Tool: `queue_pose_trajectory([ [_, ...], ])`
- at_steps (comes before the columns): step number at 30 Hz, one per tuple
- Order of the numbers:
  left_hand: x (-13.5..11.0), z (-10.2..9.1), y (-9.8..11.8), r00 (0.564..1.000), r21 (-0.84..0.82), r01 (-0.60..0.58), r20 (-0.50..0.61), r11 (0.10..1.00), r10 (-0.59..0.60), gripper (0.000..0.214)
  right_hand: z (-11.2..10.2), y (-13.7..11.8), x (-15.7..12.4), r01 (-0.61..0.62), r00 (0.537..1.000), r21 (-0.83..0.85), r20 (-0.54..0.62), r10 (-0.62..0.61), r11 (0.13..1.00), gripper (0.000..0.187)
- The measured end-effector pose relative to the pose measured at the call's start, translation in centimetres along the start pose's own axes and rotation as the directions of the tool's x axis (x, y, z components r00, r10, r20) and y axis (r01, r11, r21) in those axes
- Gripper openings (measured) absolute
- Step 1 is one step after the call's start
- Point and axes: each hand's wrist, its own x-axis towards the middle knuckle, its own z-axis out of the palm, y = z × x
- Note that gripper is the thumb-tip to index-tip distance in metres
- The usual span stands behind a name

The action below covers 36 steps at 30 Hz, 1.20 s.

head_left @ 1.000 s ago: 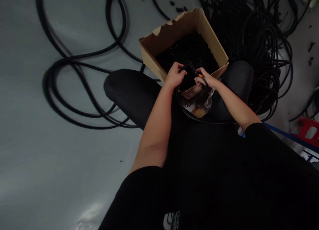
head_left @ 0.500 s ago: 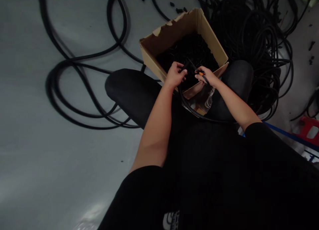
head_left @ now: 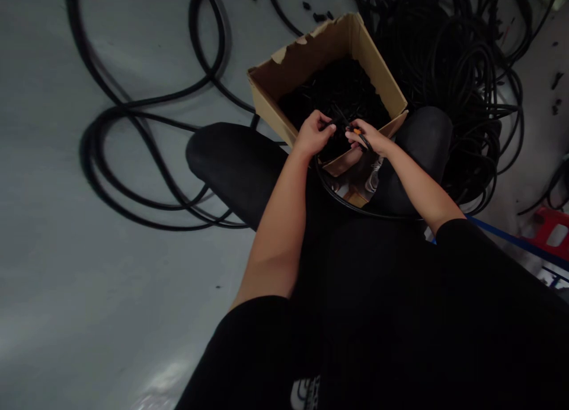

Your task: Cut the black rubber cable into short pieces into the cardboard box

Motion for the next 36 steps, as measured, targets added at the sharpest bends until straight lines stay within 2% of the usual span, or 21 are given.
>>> queue_pose_trajectory([
  [4,0.3,0.1,-0.9,0.994,0.039,0.107,0.019,0.993,-0.108,0.059,-0.3,0.6,0.4,0.02,1.0,0.018,0.012,-0.02,1.0,0.058],
  [11,0.1,0.0,-1.0,0.996,-0.02,0.054,0.07,0.998,-0.052,0.051,-0.6,0.9,0.4,0.007,1.0,-0.088,0.026,-0.005,0.996,0.06],
  [15,0.1,-0.1,-1.0,0.995,0.021,0.093,0.019,0.995,-0.093,0.039,-0.8,0.2,-0.4,0.03,0.998,-0.17,0.063,-0.02,0.985,0.056],
  [20,0.1,-0.3,-1.9,0.994,0.044,0.085,-0.069,0.995,-0.082,0.029,-0.9,0.0,-0.6,0.061,0.997,-0.208,0.06,-0.05,0.976,0.055],
  [24,0.2,-0.3,-2.5,0.995,0.093,0.088,-0.062,0.992,-0.082,0.025,-0.5,0.7,-0.2,0.018,0.999,-0.222,0.052,-0.007,0.975,0.055],
  [26,0.2,-0.1,-2.2,0.996,0.131,0.093,-0.024,0.987,-0.09,0.024,-0.4,0.9,0.0,-0.007,0.998,-0.231,0.058,0.021,0.973,0.055],
  [31,-0.5,0.0,-0.2,0.99,0.247,0.076,0.095,0.966,-0.102,0.025,-0.4,0.5,-0.2,0.026,0.997,-0.287,0.078,-0.004,0.958,0.052],
  [36,-1.0,-0.1,0.2,0.996,0.256,0.061,0.042,0.965,-0.074,0.027,-0.6,-0.3,-1.0,0.003,1.0,-0.378,0.024,0.006,0.926,0.034],
])
